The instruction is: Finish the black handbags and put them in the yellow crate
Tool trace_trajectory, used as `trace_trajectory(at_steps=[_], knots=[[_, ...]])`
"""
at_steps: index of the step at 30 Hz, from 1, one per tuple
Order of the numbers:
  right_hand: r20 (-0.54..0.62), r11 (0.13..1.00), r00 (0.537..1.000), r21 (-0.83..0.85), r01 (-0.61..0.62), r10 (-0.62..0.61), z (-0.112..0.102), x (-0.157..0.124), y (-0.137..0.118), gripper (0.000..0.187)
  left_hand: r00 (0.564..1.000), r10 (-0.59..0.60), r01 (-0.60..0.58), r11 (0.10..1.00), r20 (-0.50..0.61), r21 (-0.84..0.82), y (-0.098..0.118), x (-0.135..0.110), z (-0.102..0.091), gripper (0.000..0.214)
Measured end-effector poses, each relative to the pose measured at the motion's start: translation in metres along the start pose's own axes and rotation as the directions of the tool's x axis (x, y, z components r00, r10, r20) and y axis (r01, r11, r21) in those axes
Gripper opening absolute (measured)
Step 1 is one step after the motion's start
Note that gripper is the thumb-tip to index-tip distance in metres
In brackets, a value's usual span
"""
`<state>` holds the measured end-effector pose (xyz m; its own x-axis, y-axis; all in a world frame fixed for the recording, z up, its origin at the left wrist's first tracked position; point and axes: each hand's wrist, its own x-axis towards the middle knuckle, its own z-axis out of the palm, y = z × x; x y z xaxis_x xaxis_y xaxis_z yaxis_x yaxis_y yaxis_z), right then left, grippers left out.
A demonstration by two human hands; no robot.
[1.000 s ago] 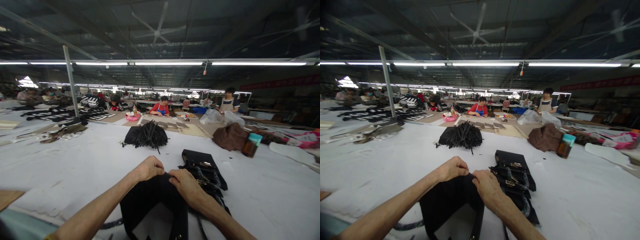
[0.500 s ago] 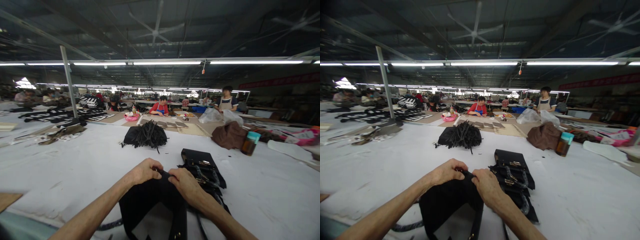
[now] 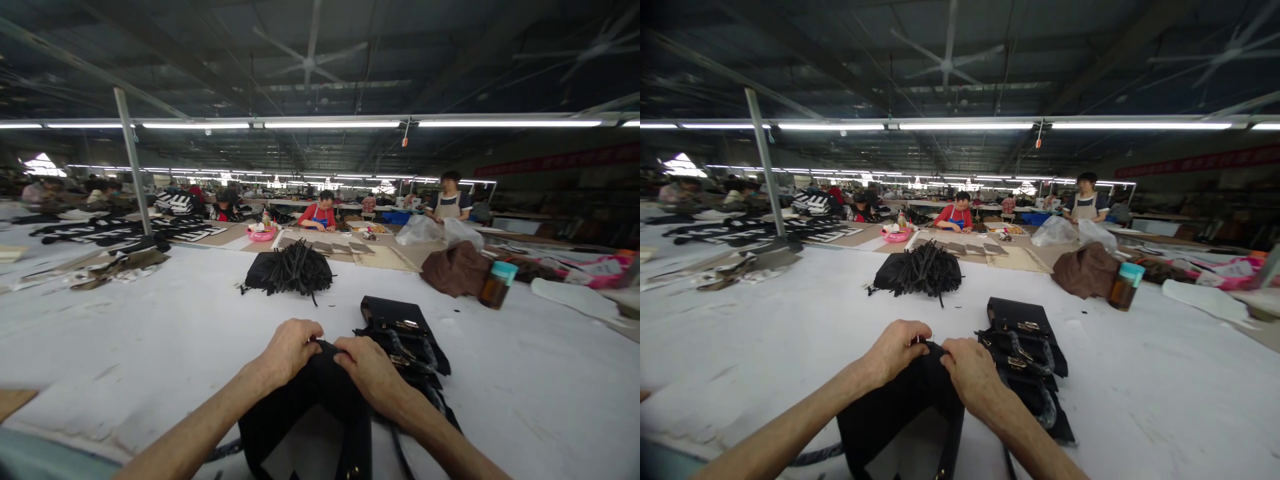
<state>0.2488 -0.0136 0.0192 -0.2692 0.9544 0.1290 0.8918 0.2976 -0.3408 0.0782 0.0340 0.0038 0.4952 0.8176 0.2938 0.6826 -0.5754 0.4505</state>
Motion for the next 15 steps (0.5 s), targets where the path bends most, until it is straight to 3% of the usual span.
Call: trace_trajectory(at_steps=[4, 10, 15], knots=[[-0.009, 0.999, 1.000, -0.034, 0.010, -0.010, 0.0024, 0.0000, 0.0025, 0.015, 0.998, -0.042, 0.042, 0.999, 0.036, 0.006, 0.0008, -0.0042, -0.0010, 0.013], [-0.014, 0.999, 1.000, -0.052, 0.005, -0.005, 0.0032, 0.0005, 0.0025, 0.017, 0.999, 0.034, -0.035, 0.998, 0.012, 0.051, 0.0060, -0.0033, 0.0000, 0.014], [0.002, 0.997, 1.000, -0.081, 0.006, -0.006, -0.0022, -0.0005, -0.0021, 0.019, 1.000, 0.000, 0.000, 1.000, 0.015, -0.029, 0.0057, -0.0002, 0.0020, 0.017]])
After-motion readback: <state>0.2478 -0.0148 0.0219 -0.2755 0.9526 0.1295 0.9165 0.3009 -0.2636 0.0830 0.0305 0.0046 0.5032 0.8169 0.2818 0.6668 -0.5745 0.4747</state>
